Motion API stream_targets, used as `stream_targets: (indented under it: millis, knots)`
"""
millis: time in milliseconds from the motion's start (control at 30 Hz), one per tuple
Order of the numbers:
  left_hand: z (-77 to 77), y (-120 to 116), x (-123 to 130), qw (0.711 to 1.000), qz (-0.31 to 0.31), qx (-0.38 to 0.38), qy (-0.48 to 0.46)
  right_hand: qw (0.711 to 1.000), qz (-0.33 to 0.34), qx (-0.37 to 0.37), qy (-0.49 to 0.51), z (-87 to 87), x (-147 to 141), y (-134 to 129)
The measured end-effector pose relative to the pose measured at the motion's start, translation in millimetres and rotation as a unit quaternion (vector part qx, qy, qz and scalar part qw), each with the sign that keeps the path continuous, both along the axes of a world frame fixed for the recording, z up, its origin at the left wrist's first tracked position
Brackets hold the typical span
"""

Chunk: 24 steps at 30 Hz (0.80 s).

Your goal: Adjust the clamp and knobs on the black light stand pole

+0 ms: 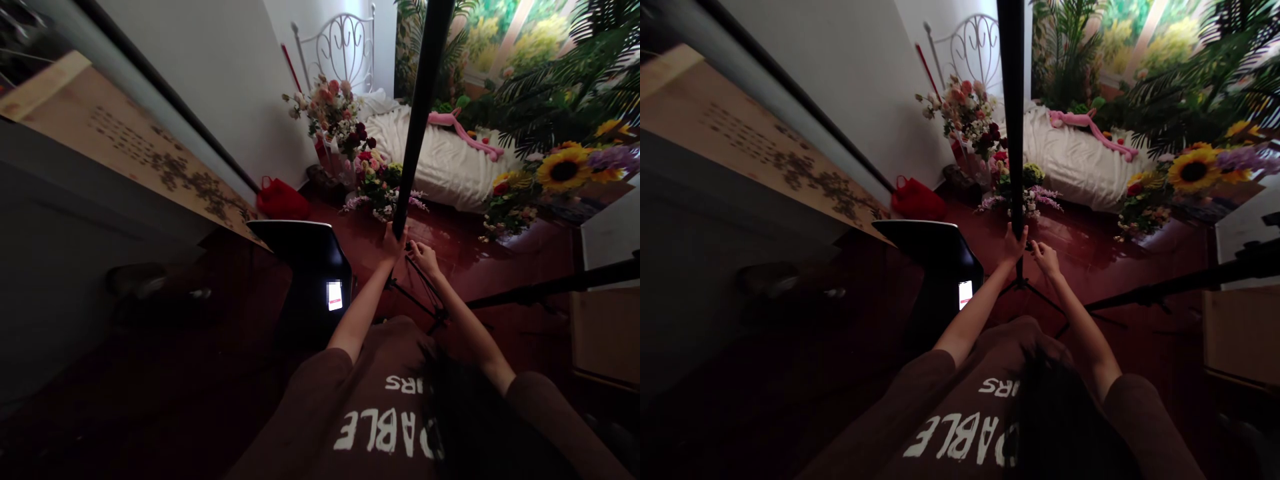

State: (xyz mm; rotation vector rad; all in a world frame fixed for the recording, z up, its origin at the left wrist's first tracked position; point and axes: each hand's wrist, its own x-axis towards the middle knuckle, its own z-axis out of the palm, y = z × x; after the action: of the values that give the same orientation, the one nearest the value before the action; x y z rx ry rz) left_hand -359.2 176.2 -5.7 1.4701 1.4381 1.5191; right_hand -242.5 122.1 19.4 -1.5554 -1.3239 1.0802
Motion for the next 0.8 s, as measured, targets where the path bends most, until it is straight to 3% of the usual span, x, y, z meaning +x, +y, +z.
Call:
stream_targets:
  millis: [67,133,200,267,367,467,533,600,800]
  knots:
    - [0.0,0.5,-0.2,1.000,0.000,-0.002,0.003,0.989,-0.018,-0.115,0.089,0.4,-6.5,0.6]
    - [0.0,1.9,0.3,1.000,0.001,-0.002,0.004,0.952,-0.032,-0.225,0.206,3.0,-13.7,2.8]
    - [-0.4,3.5,1.0,1.000,0.001,-0.004,0.002,0.909,-0.035,-0.287,0.300,6.2,-19.7,6.1]
    - [-0.7,4.2,1.4,1.000,-0.001,-0.008,0.000,0.897,-0.037,-0.303,0.320,7.7,-22.9,8.3]
    - [-0.4,2.8,0.9,1.000,-0.001,-0.004,0.003,0.947,-0.060,-0.242,0.202,3.7,-21.7,4.0]
    - [0.3,0.6,0.4,1.000,0.004,0.002,0.009,0.992,-0.090,-0.083,0.019,-3.6,-15.8,-8.9]
    - [0.3,0.0,0.6,1.000,0.011,0.001,0.011,0.992,-0.092,0.024,-0.086,-6.1,-11.8,-17.2]
    - [-0.3,0.2,1.1,1.000,0.016,-0.001,0.015,0.982,-0.074,0.085,-0.152,-5.5,-9.4,-21.8]
    - [-5.1,2.5,1.5,1.000,0.010,0.003,0.008,0.970,-0.056,0.078,-0.223,0.3,-10.0,-14.6]
